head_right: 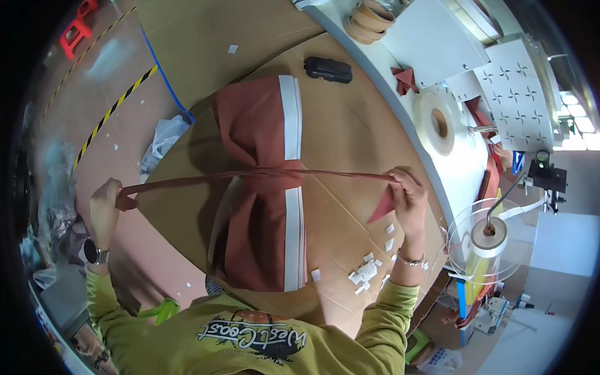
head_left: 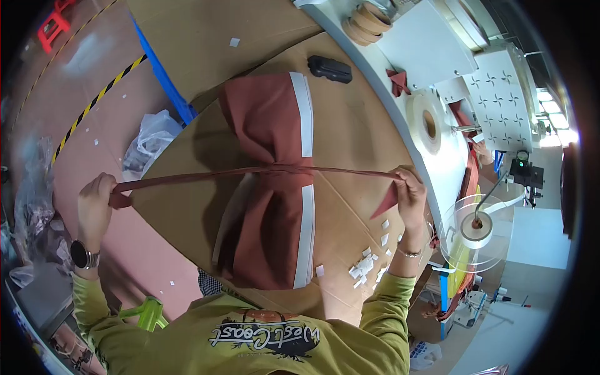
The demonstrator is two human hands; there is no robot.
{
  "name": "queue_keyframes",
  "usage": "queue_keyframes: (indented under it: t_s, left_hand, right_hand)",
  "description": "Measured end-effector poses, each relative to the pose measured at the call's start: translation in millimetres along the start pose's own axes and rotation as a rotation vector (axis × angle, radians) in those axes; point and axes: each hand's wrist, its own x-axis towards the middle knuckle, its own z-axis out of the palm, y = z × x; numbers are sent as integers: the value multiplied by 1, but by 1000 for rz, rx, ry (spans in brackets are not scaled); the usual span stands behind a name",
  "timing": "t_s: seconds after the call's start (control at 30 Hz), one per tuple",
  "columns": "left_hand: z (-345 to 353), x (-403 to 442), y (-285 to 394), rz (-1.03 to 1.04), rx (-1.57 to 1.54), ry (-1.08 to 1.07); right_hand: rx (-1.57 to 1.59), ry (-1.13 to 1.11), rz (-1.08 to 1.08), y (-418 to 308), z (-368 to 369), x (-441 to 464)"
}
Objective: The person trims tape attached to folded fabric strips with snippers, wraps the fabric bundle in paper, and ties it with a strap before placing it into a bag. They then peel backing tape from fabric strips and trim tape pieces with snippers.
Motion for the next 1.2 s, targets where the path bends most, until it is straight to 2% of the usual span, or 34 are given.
queue_keyframes:
  t_s: [0.03, 0.07, 0.1, 0.13, 0.2, 0.23, 0.3, 0.37, 0.4, 0.47, 0.5, 0.63, 0.8, 0.9, 0.97, 1.0, 1.03, 1.07, 1.13, 1.2]
  left_hand:
    - [-3, -6, 6, -209, -222, -112]
    - [-4, -7, 16, -218, -220, -123]
    - [-2, -2, 33, -192, -808, -143]
    - [-1, 6, 52, -146, -1396, -146]
    - [-6, 39, 93, 171, -1709, -129]
    - [-4, 54, 108, 282, -1727, -109]
    - [-1, 89, 139, 546, -1564, -87]
    - [-23, 111, 181, 453, -1211, -156]
    - [-33, 118, 196, 199, -1337, -376]
    - [-7, 145, 208, -58, -1602, -488]
    - [4, 144, 206, -54, -1600, -480]
    - [39, 137, 204, 148, -1475, -352]
    - [50, 108, 200, 272, -1173, -212]
    - [58, 112, 186, 354, -1344, -200]
    - [51, 100, 175, 259, -1677, -340]
    - [56, 95, 168, 215, -1775, -309]
    - [61, 90, 162, 161, -1875, -281]
    - [61, 86, 157, 161, -1875, -290]
    - [56, 81, 150, -4, -1786, -134]
    - [46, 85, 159, 91, -1475, -169]
  right_hand:
    - [50, -52, 55, -5, 9, -4]
    - [56, -62, 61, -18, 22, 0]
    - [522, 13, 77, -39, 37, 10]
    - [982, 98, 84, -58, 48, 21]
    - [1403, -64, 110, -89, 58, 35]
    - [1400, -67, 101, -92, 68, 42]
    - [1576, -333, -23, -96, 84, 53]
    - [637, -260, 105, -133, 73, 61]
    - [634, -268, 100, -140, 78, 63]
    - [389, -127, 123, -151, 85, 70]
    - [389, -126, 115, -149, 84, 73]
    - [1194, -270, 523, -118, 69, 81]
    - [1313, -333, 488, -109, 68, 83]
    - [1159, -300, 519, -109, 57, 81]
    - [1002, -262, 561, -107, 49, 76]
    - [1002, -248, 548, -98, 45, 75]
    - [1128, -233, 571, -78, 44, 69]
    - [1255, -223, 603, -56, 45, 58]
    - [1508, -205, 661, -28, 46, 46]
    - [1483, -216, 648, -31, 52, 47]
